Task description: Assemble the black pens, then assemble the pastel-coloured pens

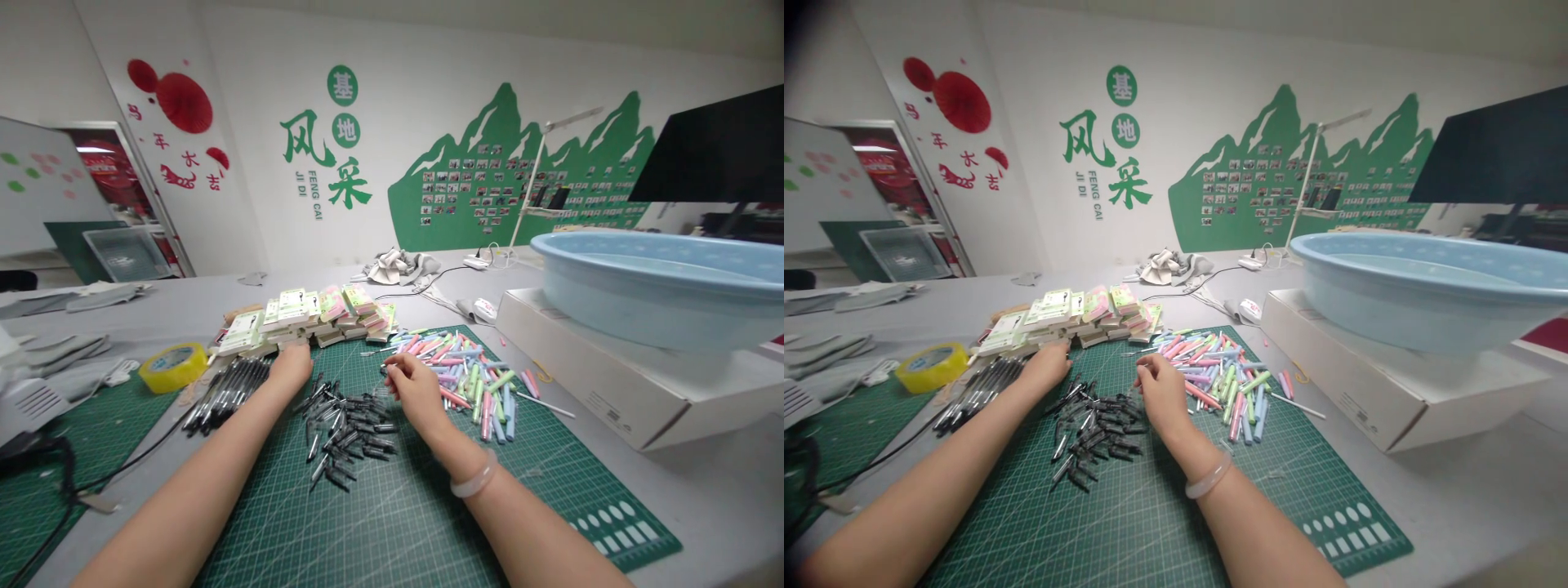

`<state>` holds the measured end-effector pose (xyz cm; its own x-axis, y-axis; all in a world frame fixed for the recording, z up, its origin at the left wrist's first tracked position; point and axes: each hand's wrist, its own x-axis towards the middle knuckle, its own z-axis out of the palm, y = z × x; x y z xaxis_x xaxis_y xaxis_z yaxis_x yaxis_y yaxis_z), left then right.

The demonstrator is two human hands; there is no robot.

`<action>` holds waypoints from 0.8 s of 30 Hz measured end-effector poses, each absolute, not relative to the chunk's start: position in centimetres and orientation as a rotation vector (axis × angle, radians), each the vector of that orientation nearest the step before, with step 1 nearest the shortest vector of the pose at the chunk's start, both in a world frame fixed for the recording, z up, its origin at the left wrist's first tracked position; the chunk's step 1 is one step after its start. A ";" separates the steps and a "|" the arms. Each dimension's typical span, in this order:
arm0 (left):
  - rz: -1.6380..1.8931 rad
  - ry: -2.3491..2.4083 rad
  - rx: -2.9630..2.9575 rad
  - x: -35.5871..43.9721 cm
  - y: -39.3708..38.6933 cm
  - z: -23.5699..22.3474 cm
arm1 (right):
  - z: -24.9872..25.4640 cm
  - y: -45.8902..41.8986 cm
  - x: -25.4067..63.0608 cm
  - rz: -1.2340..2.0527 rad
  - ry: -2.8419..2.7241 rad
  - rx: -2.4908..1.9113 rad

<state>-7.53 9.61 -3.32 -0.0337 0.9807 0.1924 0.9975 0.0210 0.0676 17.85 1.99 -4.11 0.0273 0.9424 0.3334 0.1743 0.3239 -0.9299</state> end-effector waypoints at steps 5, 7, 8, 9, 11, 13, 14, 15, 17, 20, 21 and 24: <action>-0.185 -2.113 -2.174 -5.7 11.6 -3.5 | -4.0 2.5 18.5 0.790 -1.409 -1.141; -0.178 -2.060 -2.222 -5.1 11.7 -3.3 | -4.0 2.8 18.9 0.751 -1.414 -1.172; -0.181 -2.026 -2.255 -4.7 11.5 -3.1 | -4.0 3.0 19.1 0.727 -1.420 -1.193; -0.186 -1.988 -2.294 -4.3 11.3 -3.1 | -4.0 3.2 19.4 0.698 -1.427 -1.221; -0.202 -1.902 -2.382 -3.4 10.5 -3.0 | -4.1 3.6 20.0 0.621 -1.452 -1.295; -0.218 -1.816 -2.470 -2.3 9.5 -3.1 | -4.3 4.0 20.5 0.529 -1.524 -1.370; -0.225 -1.776 -2.511 -1.8 9.0 -3.1 | -4.5 4.2 20.8 0.484 -1.581 -1.397; -0.233 -1.738 -2.549 -1.3 8.4 -3.2 | -4.6 4.3 20.9 0.446 -1.646 -1.415; -0.243 -1.676 -2.614 -0.7 7.2 -3.2 | -4.9 4.4 21.0 0.394 -1.757 -1.447; -0.270 -1.591 -2.723 -0.4 5.6 -3.1 | -5.1 4.2 20.8 0.343 -1.867 -1.465; -0.285 -1.567 -2.759 -0.6 5.1 -3.1 | -5.1 4.1 20.7 0.320 -1.895 -1.462; -0.319 -1.521 -2.825 -1.1 4.2 -2.9 | -5.0 3.6 20.3 0.257 -1.993 -1.446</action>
